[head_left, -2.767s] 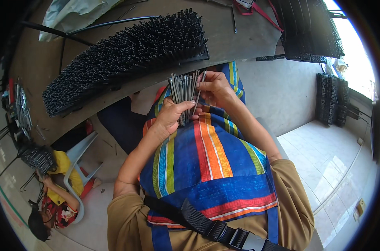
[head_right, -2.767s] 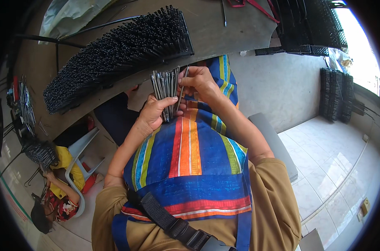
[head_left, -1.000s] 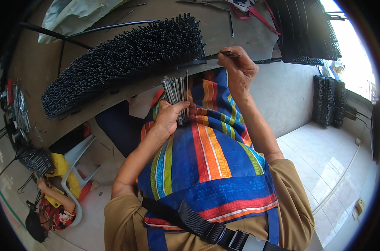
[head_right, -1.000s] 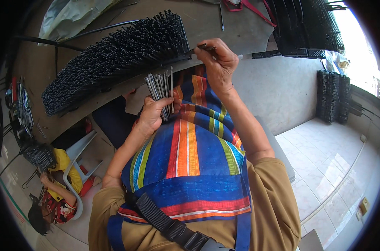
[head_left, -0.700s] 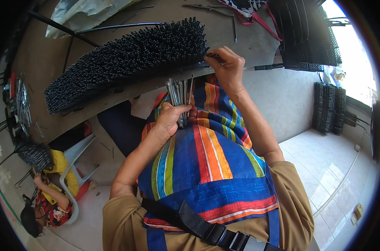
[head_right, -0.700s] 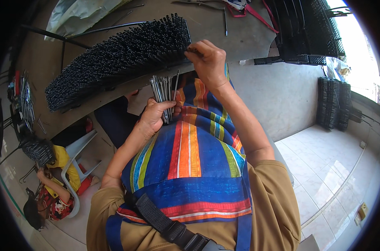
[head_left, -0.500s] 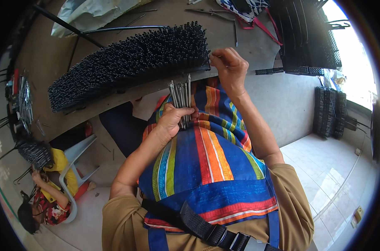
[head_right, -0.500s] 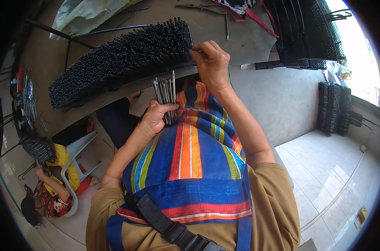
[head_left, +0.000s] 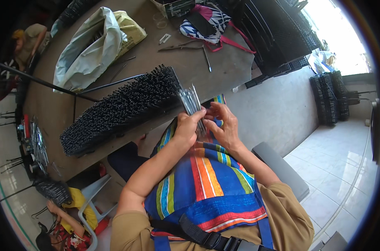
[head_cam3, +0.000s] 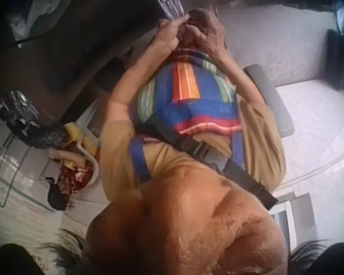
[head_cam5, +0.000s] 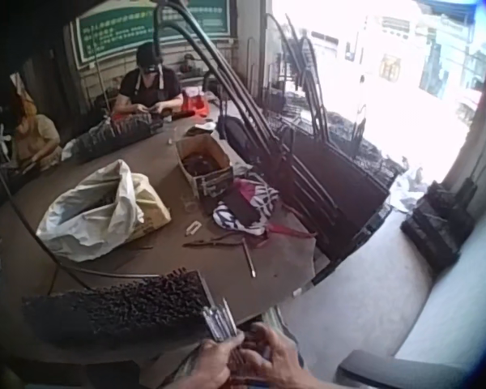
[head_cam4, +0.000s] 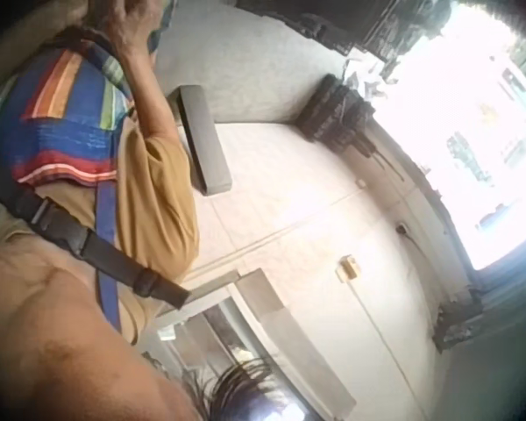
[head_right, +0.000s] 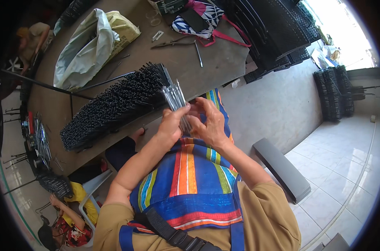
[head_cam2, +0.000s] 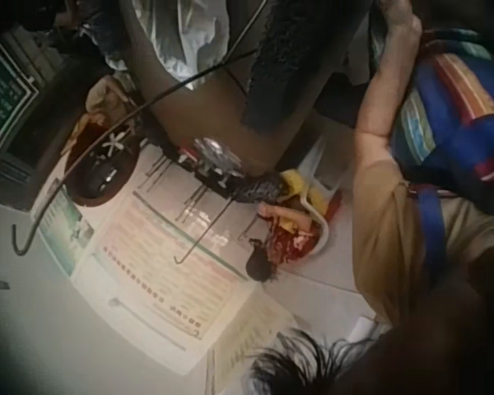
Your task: Inserting metal pins into the base of an industrial brush.
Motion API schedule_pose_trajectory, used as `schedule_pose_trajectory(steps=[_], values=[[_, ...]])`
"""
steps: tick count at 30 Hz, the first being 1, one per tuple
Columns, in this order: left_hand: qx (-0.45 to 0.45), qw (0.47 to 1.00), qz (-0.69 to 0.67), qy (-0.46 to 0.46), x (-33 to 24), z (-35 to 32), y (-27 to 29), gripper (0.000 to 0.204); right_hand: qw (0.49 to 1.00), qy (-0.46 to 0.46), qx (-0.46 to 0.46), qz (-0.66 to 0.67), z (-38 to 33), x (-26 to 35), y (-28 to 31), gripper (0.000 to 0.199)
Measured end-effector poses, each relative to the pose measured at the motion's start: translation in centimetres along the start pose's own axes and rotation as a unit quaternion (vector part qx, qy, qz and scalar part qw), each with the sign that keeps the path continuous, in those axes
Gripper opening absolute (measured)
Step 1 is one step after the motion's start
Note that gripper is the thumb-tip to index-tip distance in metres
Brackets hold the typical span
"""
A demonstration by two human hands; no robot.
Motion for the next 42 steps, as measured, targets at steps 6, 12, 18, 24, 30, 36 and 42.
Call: schedule_pose_trajectory(steps=[6, 12, 18, 24, 30, 36, 42], values=[[-0.141, 0.989, 0.043, 0.009, 0.1, 13.4, -3.3, 0.007, 0.991, 0.034, -0.088, -0.091, 5.3, -4.2, -1.2, 0.046], [-0.281, 0.923, 0.217, -0.149, -1.4, 22.1, -4.6, 0.012, 0.985, 0.008, -0.083, -0.154, 11.7, -10.4, -2.5, 0.031], [-0.313, 0.875, 0.293, -0.227, 0.5, 22.9, -6.1, 0.028, 0.989, -0.009, -0.047, -0.139, 13.3, -12.5, -2.6, 0.03], [-0.282, 0.849, 0.351, -0.278, 1.4, 19.8, -5.3, 0.036, 0.988, -0.005, -0.016, -0.154, 13.6, -12.5, -1.7, 0.024], [-0.05, 0.934, 0.312, -0.164, 1.1, 8.4, -4.1, 0.06, 0.994, -0.007, -0.016, -0.11, 10.1, -15.4, -0.6, 0.009], [0.068, 0.965, 0.248, 0.052, -2.2, -2.2, 3.9, 0.022, 0.992, 0.002, -0.042, -0.123, 9.4, -13.4, -0.9, 0.01], [0.156, 0.977, 0.112, 0.092, -6.8, -3.6, 7.2, 0.022, 0.976, -0.037, -0.022, -0.215, 10.1, -12.2, -1.5, 0.013]])
Point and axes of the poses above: each hand's wrist, its own z-axis towards the middle knuckle, its own y-axis out of the back of the hand, x = y × z, the point moved 2 cm from there along z, towards the middle knuckle, and after that the axes turned 1 degree about -y, right-handed, at the moved point
